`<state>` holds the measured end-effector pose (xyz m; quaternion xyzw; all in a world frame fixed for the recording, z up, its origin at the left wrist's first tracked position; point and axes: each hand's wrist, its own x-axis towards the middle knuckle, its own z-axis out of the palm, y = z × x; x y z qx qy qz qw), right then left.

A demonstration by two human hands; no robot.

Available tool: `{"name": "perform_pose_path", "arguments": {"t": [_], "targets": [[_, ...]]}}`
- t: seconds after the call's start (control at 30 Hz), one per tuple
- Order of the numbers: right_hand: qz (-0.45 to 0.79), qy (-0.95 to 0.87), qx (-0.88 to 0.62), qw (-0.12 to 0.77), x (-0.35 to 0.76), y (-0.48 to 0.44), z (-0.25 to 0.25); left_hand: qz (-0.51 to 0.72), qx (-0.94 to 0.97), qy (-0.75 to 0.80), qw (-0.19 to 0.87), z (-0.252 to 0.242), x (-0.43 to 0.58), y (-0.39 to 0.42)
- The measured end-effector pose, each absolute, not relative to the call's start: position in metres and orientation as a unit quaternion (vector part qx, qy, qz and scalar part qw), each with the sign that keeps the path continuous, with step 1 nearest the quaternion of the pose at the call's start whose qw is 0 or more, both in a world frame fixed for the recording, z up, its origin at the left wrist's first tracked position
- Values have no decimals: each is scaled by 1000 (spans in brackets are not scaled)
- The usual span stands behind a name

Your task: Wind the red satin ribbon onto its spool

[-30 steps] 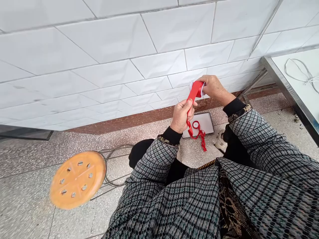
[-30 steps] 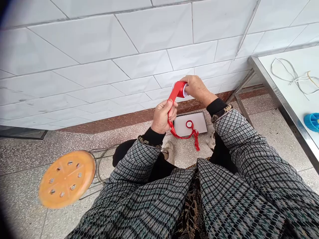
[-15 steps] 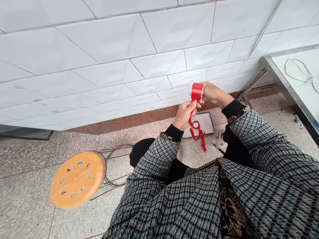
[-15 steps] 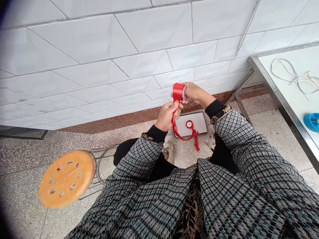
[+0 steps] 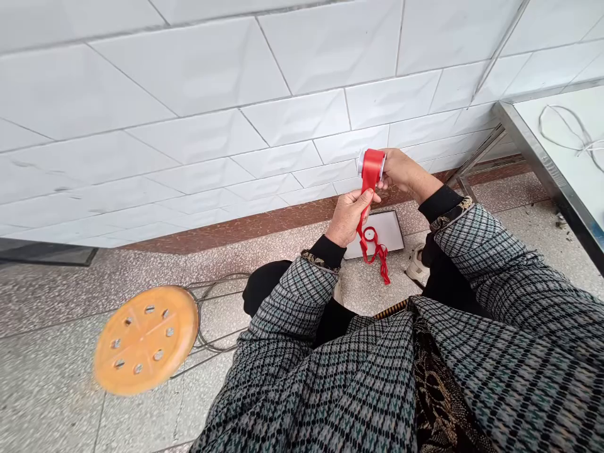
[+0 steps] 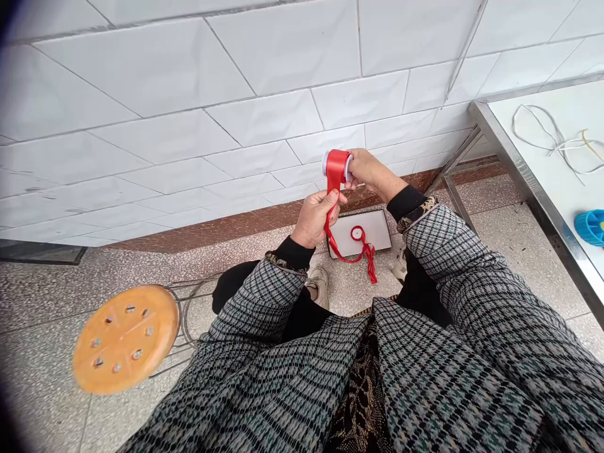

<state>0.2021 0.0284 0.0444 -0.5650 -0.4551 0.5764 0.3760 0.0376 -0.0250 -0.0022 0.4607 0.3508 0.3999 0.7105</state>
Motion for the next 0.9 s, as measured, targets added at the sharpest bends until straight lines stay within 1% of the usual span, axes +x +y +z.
{"name": "perform_pose_path", "arguments": {"t": [0.1,0.23,0.43,0.57,0.67,0.8,0.9], "targets": [[633,-426,-537,359,199,25,48,404,459,369,699,-7,39,-22],[716,-324,-519,337,194,22,50,437,421,398,688,-9,38,-17],[779,-234,-500,298,186,17,49,434,438,387,686,-7,31,-10],[792,-225,-484,295,185,13,48,406,480,384,676,-2,20,-2],[808,-233,-466,277,184,11,46,385,510,380,669,7,14,2],[816,-258,-452,253,183,10,43,376,507,376,679,15,10,4],[809,-303,-433,258,183,8,43,376,504,381,678,10,10,5]]}}
